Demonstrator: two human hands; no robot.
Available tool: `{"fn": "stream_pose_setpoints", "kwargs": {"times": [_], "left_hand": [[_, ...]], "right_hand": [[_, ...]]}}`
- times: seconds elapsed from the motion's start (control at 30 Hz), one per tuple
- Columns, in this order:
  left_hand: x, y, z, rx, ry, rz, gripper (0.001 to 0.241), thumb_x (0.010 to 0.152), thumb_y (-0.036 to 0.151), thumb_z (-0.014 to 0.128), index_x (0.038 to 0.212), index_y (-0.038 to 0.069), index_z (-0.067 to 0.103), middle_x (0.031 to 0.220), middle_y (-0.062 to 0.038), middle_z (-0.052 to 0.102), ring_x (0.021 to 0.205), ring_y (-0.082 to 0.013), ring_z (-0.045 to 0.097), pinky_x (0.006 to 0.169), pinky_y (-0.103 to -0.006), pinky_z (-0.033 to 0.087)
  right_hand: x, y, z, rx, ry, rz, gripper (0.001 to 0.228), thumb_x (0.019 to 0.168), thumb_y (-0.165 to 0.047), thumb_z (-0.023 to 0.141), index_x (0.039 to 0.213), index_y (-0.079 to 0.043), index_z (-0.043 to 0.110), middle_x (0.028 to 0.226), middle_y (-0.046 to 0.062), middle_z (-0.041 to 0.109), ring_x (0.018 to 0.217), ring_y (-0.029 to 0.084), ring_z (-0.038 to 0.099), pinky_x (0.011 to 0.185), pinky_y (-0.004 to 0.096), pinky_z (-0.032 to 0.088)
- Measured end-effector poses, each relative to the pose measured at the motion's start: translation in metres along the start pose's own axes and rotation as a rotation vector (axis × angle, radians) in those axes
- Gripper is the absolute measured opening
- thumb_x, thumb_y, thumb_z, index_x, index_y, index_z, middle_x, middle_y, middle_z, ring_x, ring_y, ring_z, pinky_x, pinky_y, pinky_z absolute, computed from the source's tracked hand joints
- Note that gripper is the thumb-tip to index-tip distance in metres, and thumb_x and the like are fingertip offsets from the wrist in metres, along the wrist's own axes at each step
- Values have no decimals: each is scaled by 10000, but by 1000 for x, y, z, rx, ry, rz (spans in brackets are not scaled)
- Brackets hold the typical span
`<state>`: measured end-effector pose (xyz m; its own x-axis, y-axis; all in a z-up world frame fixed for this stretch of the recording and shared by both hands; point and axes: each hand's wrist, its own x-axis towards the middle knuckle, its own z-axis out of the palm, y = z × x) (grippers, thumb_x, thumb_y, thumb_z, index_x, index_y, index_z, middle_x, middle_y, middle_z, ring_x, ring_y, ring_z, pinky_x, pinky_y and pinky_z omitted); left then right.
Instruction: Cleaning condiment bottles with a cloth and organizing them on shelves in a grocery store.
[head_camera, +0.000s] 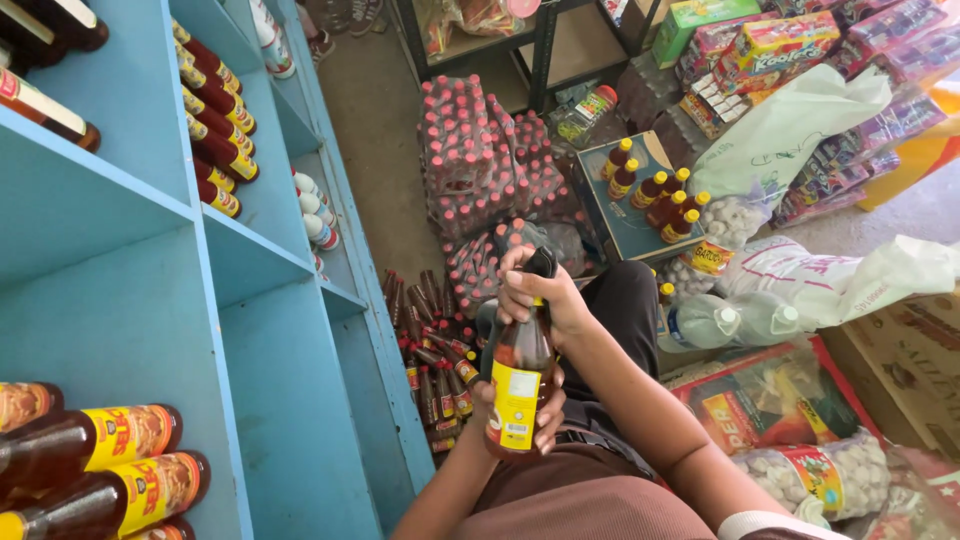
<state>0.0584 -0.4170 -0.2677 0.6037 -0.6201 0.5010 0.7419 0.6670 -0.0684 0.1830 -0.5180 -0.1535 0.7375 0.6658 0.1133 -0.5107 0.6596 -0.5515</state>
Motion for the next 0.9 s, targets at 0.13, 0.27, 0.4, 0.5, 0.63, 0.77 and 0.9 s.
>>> {"fn": "stream_pose_setpoints", "kwargs": {"times": [0.13, 0.27, 0.4, 0.5, 0.63, 0.77, 0.9], "left_hand": [[12, 8, 41, 1011, 720, 73, 740, 714, 212, 790, 1358, -7, 499, 972, -163, 699, 779, -261, 696, 703, -343, 587], [46, -6, 78, 2043, 1514, -182, 698, 679, 431, 834, 1256, 154, 556, 995, -87, 761, 823, -304, 752, 700, -400, 585], [18, -3, 33, 1102, 951, 124, 492, 695, 29, 798, 1150, -20, 616, 925, -100, 695, 746, -163, 634, 708, -261, 516], [7, -12, -4, -52, 118, -118, 735, 824, 337, 674, 1424, -36, 474, 1032, -248, 628, 874, -405, 689, 800, -486, 602], [4, 2, 9, 94, 194, -102, 787, 815, 339, 732, 1436, -52, 449, 1062, -257, 653, 925, -383, 711, 841, -451, 612], [13, 15, 61, 1041, 831, -68, 713, 655, 104, 869, 1292, -1, 565, 1021, -113, 714, 887, -218, 691, 808, -332, 563], [-11, 11, 29, 713, 726, 33, 656, 761, 93, 782, 1332, -82, 513, 1010, -214, 716, 759, -273, 723, 689, -346, 609]], "right_hand": [[-9, -6, -5, -202, 178, -106, 107, 943, -49, 659, 1037, -38, 608, 619, -1, 452, 498, 124, 497, 569, 295, 483], [-17, -8, 2, -518, 330, -257, 79, 930, -26, 664, 991, 23, 650, 626, 12, 508, 515, 122, 532, 553, 264, 482], [-28, -12, -12, -321, 343, -197, 75, 918, -9, 696, 985, -9, 662, 634, 12, 493, 528, 133, 524, 586, 287, 507], [-33, -11, -12, -76, 235, -138, 86, 940, -40, 657, 1017, -53, 622, 605, -10, 433, 555, 132, 495, 639, 325, 508], [-27, -18, -9, -60, 111, -177, 74, 969, -53, 631, 1038, -42, 610, 608, -8, 437, 517, 123, 461, 610, 312, 490], [-26, -24, 0, -283, 187, -227, 72, 951, -52, 662, 1013, -27, 635, 611, 5, 467, 514, 138, 519, 594, 295, 504], [-17, -12, -2, -251, 236, -179, 97, 940, -49, 660, 1027, -35, 619, 624, 19, 478, 552, 152, 530, 655, 328, 513]]}}
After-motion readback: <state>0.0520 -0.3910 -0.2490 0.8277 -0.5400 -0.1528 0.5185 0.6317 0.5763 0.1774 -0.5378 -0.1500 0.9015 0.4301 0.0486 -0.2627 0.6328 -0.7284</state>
